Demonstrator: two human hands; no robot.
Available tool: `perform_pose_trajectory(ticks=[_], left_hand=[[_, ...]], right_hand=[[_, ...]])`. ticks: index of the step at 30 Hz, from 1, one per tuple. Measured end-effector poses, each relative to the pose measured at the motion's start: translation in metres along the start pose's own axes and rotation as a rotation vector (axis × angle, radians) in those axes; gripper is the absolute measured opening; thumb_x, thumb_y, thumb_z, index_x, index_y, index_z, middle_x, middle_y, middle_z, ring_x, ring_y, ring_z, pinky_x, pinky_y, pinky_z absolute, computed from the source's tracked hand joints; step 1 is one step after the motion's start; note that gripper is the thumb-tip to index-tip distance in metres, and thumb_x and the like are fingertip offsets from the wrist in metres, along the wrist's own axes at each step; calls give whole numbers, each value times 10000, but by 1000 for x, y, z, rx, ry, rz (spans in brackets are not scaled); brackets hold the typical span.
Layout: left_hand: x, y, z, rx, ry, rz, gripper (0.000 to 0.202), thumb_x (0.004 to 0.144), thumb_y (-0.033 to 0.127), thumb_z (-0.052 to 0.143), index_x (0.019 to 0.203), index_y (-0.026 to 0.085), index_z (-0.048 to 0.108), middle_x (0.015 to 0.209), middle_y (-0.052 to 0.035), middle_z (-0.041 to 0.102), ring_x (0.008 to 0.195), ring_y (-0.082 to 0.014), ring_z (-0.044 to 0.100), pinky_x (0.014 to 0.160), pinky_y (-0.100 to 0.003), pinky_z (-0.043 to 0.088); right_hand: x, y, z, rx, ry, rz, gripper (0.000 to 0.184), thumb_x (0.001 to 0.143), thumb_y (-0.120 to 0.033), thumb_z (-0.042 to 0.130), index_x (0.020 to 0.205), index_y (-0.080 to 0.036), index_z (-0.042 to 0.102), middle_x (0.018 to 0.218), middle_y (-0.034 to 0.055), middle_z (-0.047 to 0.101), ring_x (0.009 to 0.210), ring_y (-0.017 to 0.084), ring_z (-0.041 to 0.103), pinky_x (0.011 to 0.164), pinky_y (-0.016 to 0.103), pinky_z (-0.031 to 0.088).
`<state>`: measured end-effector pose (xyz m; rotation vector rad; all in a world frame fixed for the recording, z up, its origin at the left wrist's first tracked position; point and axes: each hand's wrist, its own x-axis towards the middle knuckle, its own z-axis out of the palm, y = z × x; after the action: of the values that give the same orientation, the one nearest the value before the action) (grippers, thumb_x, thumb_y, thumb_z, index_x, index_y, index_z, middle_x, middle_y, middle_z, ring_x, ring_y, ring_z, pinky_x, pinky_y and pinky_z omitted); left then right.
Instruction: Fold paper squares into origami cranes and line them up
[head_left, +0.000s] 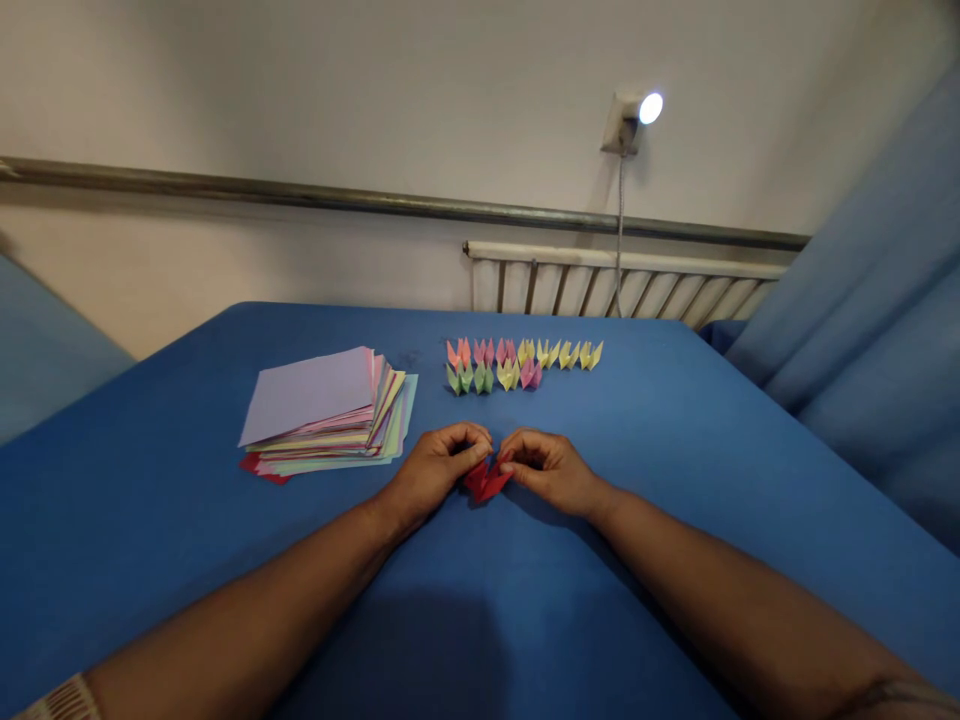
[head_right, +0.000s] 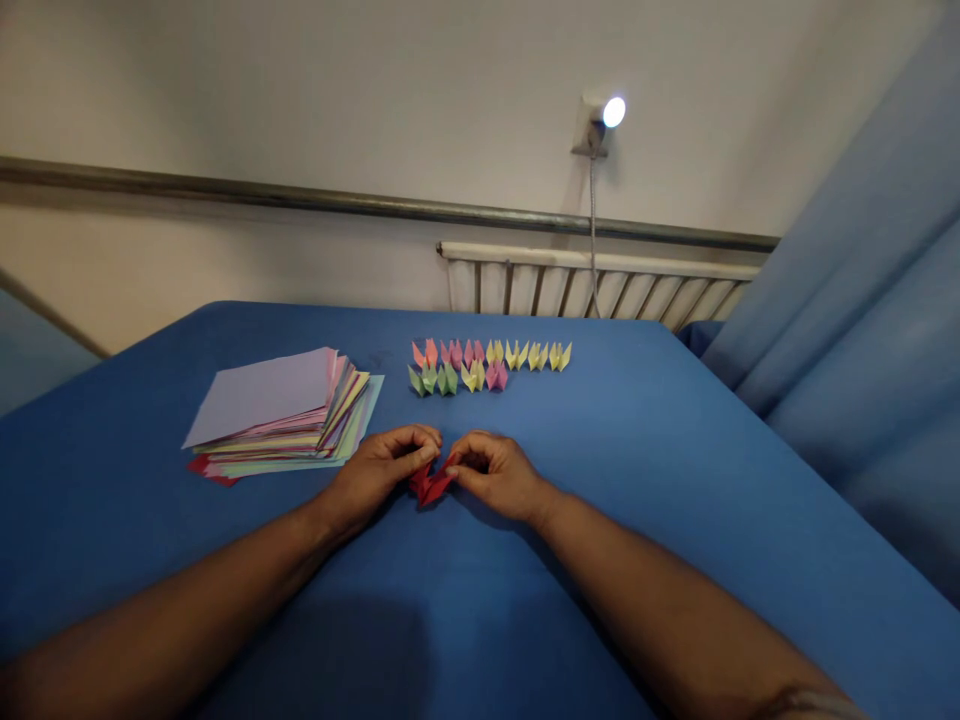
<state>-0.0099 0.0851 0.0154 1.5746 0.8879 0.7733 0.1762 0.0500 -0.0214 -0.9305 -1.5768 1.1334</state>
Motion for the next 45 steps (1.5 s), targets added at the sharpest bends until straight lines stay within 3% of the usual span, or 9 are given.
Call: perform_pose_trajectory(ticks=[7, 10, 16, 22, 33, 35, 37, 40, 45], left_hand=[[3, -4, -3, 28, 19, -25, 324, 844, 465, 542, 911, 191, 700, 1061, -46, 678, 976, -197, 612, 898, -325, 458], [3, -6, -4, 15, 25, -48, 336, 856, 457, 534, 989, 192, 693, 1054, -52, 690, 1031, -210, 604, 955, -359, 433], [3, -7, -4, -47, -36, -20, 234, 815, 402, 615, 893, 194, 690, 1113, -73, 656, 1090, -216, 572, 1012, -381, 383], [4, -8, -3, -6, -48, 29, 263, 790, 381, 621, 660, 157, 578, 944, -63, 615, 917, -179, 566, 903, -320, 415], [-1, -3, 5, -74, -70, -23, 305, 811, 446, 577, 713, 160, 536, 850, -14, 570, 597, -89, 445, 576, -233, 380], [-1, -4, 4, -54, -32, -35, 302, 835, 459, 547, 787, 164, 592, 867, -20, 607, 644, -108, 504, 622, -249, 417], [1, -5, 2, -23, 16, -17, 318, 862, 459, 512, 934, 178, 643, 972, -44, 648, 829, -157, 582, 769, -285, 453], [6, -11, -1, -48, 119, 15, 370, 862, 438, 521, 1119, 192, 622, 1197, -76, 624, 1118, -214, 549, 950, -330, 417], [12, -17, -3, -48, 193, -88, 386, 777, 411, 592, 1069, 164, 641, 1108, -81, 673, 1048, -221, 602, 945, -357, 439]], right_hand=[[0, -3, -4, -87, 11, -40, 102, 814, -296, 630, 806, -196, 607, 853, 25, 624, 770, 141, 591, 744, 308, 505], [0, -5, -5, -94, 6, -51, 92, 822, -288, 623, 805, -199, 610, 865, 29, 623, 777, 144, 594, 744, 312, 503], [0, -4, -5, -88, -6, -71, 98, 819, -288, 633, 795, -195, 614, 848, 29, 615, 761, 144, 596, 718, 303, 496], [-1, -2, -4, -88, -20, -73, 109, 819, -283, 639, 782, -185, 612, 842, 28, 618, 735, 135, 584, 700, 294, 489], [-1, 2, -4, -120, -13, -82, 109, 832, -297, 623, 800, -193, 611, 839, 23, 627, 745, 133, 586, 703, 285, 484], [0, 4, -5, -122, -9, -89, 109, 833, -300, 621, 806, -195, 610, 844, 24, 628, 760, 138, 588, 713, 289, 484], [0, 5, -7, -132, -10, -93, 99, 836, -293, 615, 817, -196, 609, 847, 26, 627, 760, 140, 587, 712, 290, 481], [1, 4, -9, -184, 9, -91, 78, 846, -271, 591, 844, -195, 607, 820, 19, 619, 719, 132, 570, 685, 279, 470], [4, 1, -27, -418, 79, -99, 60, 860, -228, 535, 855, -197, 587, 809, 14, 608, 695, 125, 546, 663, 259, 442]])
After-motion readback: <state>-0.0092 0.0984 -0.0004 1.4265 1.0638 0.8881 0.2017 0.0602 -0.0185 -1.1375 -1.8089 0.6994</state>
